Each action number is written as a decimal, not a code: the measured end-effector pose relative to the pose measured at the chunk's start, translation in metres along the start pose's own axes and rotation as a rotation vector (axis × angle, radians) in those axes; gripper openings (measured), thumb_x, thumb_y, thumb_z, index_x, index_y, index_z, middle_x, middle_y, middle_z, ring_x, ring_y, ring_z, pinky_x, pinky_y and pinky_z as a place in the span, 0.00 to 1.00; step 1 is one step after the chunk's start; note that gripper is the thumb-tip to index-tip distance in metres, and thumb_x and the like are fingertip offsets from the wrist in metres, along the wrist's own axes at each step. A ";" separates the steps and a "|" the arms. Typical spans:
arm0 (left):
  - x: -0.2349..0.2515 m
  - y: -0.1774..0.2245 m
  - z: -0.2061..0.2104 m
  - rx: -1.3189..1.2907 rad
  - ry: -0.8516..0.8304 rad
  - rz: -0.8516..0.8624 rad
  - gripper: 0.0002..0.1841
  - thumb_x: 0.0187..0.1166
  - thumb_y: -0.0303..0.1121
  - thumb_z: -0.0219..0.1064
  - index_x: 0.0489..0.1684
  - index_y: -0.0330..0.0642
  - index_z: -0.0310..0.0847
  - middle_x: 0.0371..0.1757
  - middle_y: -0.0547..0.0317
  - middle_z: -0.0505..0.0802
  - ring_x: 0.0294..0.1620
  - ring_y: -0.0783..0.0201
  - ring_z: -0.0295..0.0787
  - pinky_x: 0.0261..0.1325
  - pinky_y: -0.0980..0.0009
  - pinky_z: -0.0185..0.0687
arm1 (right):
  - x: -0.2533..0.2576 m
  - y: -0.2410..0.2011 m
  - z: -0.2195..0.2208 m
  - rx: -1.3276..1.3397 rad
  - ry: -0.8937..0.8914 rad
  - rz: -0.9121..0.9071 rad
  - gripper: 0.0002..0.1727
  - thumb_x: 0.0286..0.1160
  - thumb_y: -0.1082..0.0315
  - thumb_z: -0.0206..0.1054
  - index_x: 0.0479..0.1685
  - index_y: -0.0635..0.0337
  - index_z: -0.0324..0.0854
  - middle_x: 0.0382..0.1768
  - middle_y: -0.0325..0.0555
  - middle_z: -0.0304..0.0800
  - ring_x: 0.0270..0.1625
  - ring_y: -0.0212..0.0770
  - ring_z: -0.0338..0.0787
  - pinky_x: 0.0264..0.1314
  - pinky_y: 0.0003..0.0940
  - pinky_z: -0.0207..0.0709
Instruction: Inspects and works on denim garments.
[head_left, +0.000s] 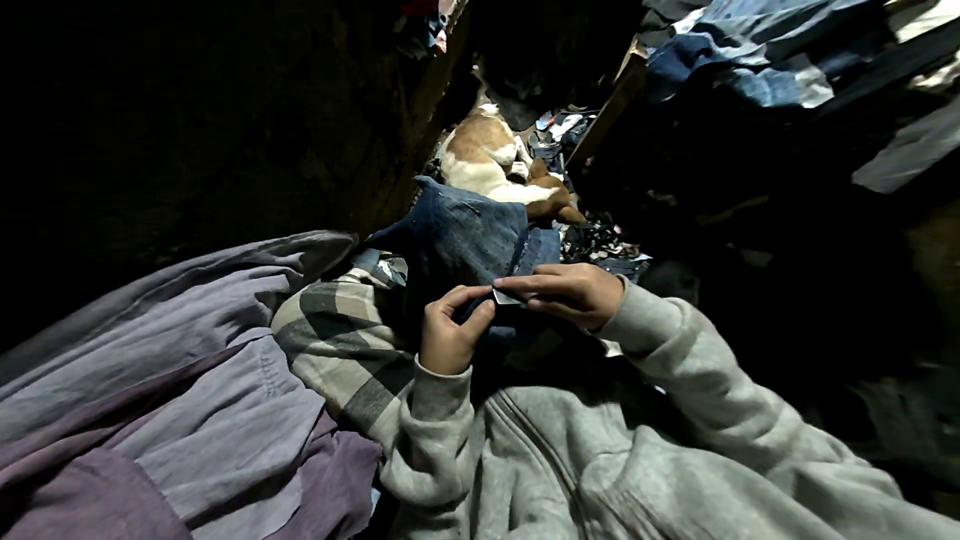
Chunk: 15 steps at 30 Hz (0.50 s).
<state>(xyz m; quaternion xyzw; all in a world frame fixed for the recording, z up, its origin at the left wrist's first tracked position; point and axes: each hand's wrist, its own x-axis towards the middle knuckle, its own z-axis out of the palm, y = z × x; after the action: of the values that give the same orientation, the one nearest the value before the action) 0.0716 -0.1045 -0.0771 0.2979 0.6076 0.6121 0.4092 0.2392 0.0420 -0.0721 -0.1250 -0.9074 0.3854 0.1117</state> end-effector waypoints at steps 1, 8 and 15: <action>0.000 0.000 0.001 -0.007 0.006 -0.004 0.07 0.67 0.19 0.66 0.37 0.29 0.90 0.34 0.64 0.93 0.36 0.83 0.88 0.46 0.84 0.85 | 0.000 0.001 0.001 -0.010 0.014 -0.013 0.20 0.86 0.58 0.59 0.71 0.45 0.87 0.31 0.50 0.87 0.28 0.44 0.84 0.31 0.45 0.79; 0.000 0.002 0.001 -0.026 0.015 -0.042 0.08 0.68 0.19 0.65 0.39 0.30 0.89 0.34 0.66 0.94 0.36 0.83 0.89 0.46 0.83 0.85 | -0.002 0.010 0.010 0.018 0.100 0.031 0.20 0.87 0.58 0.57 0.69 0.48 0.88 0.32 0.50 0.88 0.31 0.44 0.86 0.35 0.45 0.81; -0.002 0.000 -0.020 0.004 -0.038 -0.075 0.09 0.69 0.19 0.64 0.41 0.31 0.89 0.36 0.68 0.94 0.38 0.84 0.89 0.48 0.84 0.85 | -0.006 0.028 0.001 0.097 0.203 0.113 0.23 0.88 0.58 0.54 0.73 0.56 0.84 0.59 0.49 0.93 0.57 0.40 0.92 0.63 0.42 0.83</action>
<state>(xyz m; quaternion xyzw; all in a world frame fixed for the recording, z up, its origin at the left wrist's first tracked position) 0.0557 -0.1161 -0.0782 0.2875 0.6117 0.5892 0.4427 0.2480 0.0581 -0.0934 -0.2087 -0.8631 0.4200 0.1873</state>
